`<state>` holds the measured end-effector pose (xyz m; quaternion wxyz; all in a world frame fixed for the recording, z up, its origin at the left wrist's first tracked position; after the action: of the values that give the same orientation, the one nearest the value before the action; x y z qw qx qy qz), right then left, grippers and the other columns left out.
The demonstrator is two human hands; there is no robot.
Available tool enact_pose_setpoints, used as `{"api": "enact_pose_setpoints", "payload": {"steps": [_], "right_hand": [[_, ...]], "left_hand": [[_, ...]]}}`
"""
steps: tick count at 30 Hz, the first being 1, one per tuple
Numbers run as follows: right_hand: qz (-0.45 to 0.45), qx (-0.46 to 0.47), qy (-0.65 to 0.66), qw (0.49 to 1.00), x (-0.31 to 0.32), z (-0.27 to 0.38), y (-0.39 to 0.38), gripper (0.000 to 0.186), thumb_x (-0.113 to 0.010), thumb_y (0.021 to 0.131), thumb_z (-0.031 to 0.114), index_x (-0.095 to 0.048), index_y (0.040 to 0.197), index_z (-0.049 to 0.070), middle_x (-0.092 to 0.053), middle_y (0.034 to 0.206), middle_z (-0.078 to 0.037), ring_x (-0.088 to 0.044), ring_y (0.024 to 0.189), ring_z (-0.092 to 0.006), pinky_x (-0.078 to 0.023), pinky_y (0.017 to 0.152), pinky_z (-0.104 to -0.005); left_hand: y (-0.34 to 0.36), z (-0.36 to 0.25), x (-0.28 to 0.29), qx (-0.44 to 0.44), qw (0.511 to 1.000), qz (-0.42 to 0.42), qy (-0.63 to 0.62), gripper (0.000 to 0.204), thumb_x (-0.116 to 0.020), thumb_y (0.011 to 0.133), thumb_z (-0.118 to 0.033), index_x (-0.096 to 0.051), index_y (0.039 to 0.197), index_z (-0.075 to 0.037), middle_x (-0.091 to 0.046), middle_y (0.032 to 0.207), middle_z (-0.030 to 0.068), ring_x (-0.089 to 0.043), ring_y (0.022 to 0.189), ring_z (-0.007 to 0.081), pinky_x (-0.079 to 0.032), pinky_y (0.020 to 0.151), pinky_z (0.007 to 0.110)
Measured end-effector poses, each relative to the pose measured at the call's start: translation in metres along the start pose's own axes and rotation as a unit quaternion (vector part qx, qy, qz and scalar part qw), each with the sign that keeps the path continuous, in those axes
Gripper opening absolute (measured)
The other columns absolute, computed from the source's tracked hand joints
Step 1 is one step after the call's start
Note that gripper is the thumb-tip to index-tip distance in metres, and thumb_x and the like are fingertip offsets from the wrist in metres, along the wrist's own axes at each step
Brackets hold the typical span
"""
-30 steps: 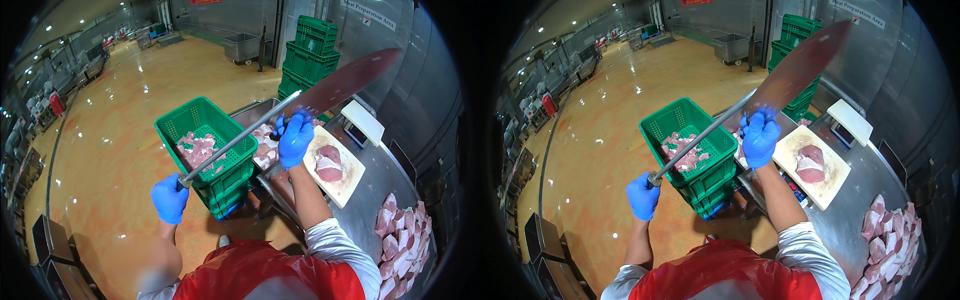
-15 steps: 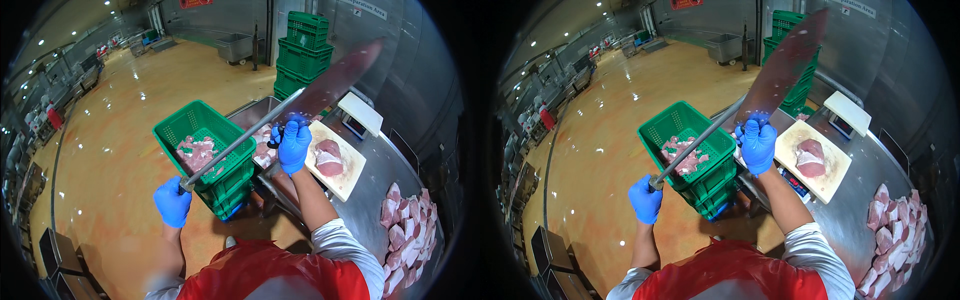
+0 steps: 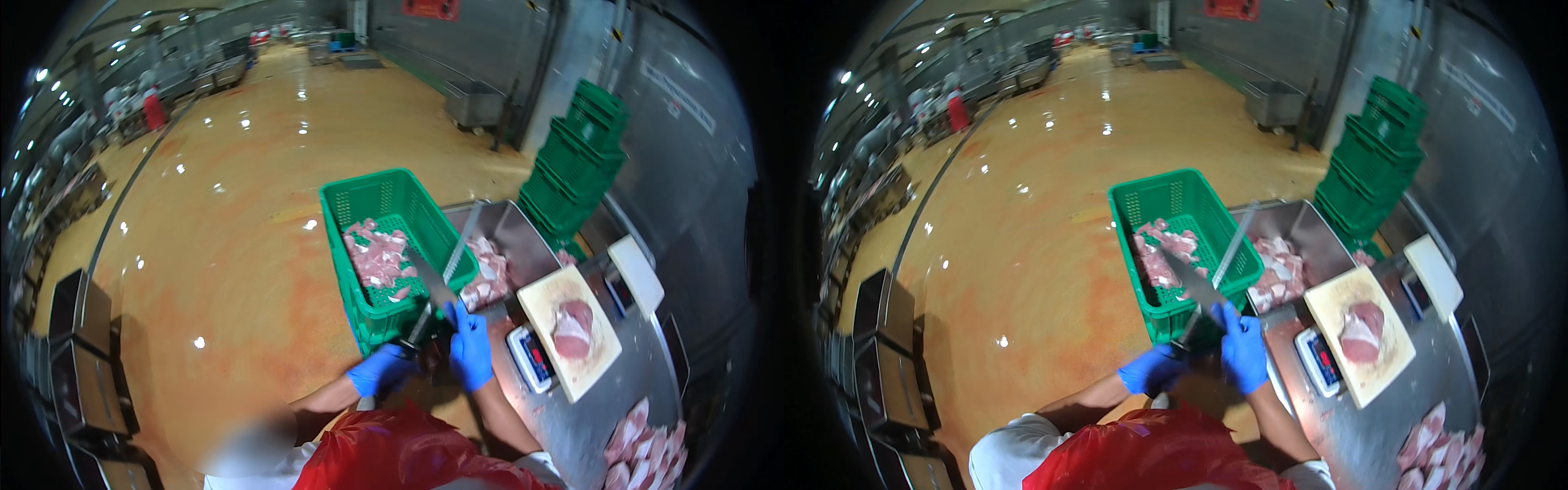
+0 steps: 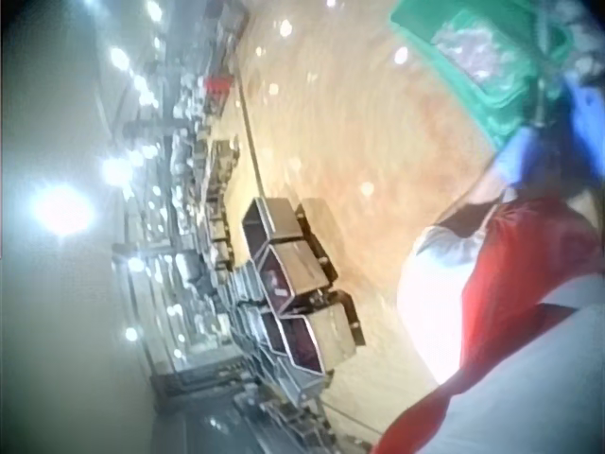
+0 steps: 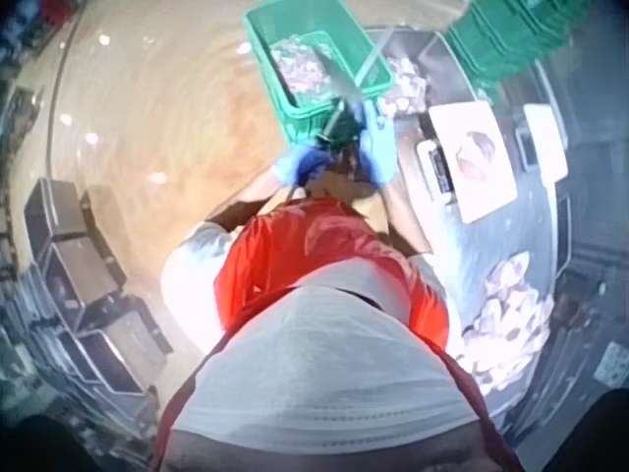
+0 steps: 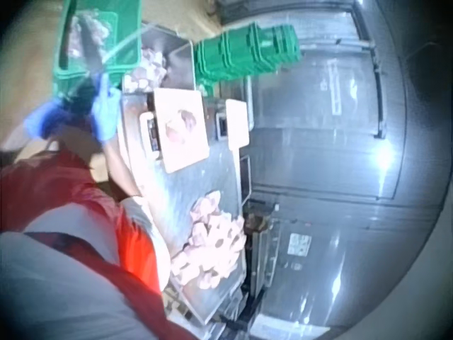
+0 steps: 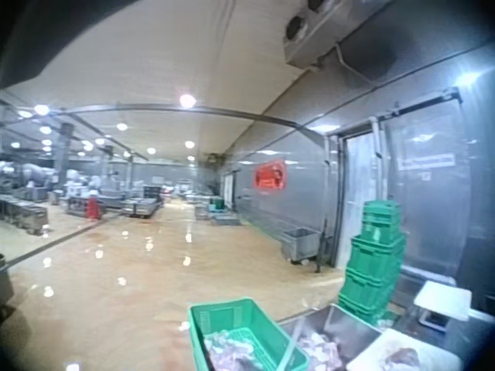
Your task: The person cuts large pieces of raw meat into smaller portions using a knife on a cutting board. The cut pieces are placed into a green basket and a metal tray. The person also sharpens the knife with a honing steel during the process.
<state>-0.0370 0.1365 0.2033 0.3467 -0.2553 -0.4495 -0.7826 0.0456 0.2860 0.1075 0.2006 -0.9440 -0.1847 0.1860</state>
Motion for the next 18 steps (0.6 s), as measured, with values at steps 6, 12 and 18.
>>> {"api": "enact_pose_setpoints", "payload": {"steps": [6, 12, 18], "right_hand": [[0.045, 0.052, -0.176, 0.982, -0.009, -0.012, 0.002, 0.034, -0.051, 0.104, 0.017, -0.058, 0.13, -0.005, -0.067, 0.114, -0.022, -0.064, 0.093, -0.0303, -0.051, 0.086, -0.0365], [-0.055, -0.2, 0.121, 0.971, -0.016, -0.057, 0.021, 0.053, -0.04, 0.107, 0.018, -0.037, 0.156, -0.001, -0.062, 0.093, -0.011, -0.053, 0.075, -0.0234, -0.044, 0.066, -0.0417], [-0.094, 0.0, -0.021, 0.995, -0.06, -0.036, 0.037, 0.05, -0.04, 0.108, 0.026, -0.043, 0.153, 0.004, -0.068, 0.114, -0.025, -0.065, 0.091, -0.0383, -0.052, 0.082, -0.05]], "left_hand": [[-0.04, -0.036, -0.031, -0.029, 0.995, 0.069, 0.067, 0.016, -0.07, 0.089, -0.02, -0.062, 0.081, -0.008, -0.057, 0.062, 0.0017, -0.053, 0.049, 0.0106, -0.043, 0.046, 0.028], [-0.055, -0.02, 0.002, -0.029, 0.999, 0.023, 0.007, 0.016, -0.072, 0.089, -0.023, -0.064, 0.084, -0.01, -0.058, 0.066, -0.0002, -0.053, 0.052, 0.01, -0.044, 0.048, 0.028], [-0.041, -0.008, 0.037, -0.078, 0.992, -0.029, 0.096, 0.021, -0.074, 0.088, -0.031, -0.069, 0.083, -0.012, -0.06, 0.063, -0.0002, -0.055, 0.053, 0.009, -0.043, 0.047, 0.029]]}}
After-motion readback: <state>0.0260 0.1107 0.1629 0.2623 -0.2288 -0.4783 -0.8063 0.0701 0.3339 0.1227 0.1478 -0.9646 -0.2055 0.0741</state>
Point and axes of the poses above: each hand's wrist, its own y-axis towards the middle knuckle, its own x-axis out of the back of the hand, z = x × y, the point moved 8 cm from there along y, towards the middle knuckle
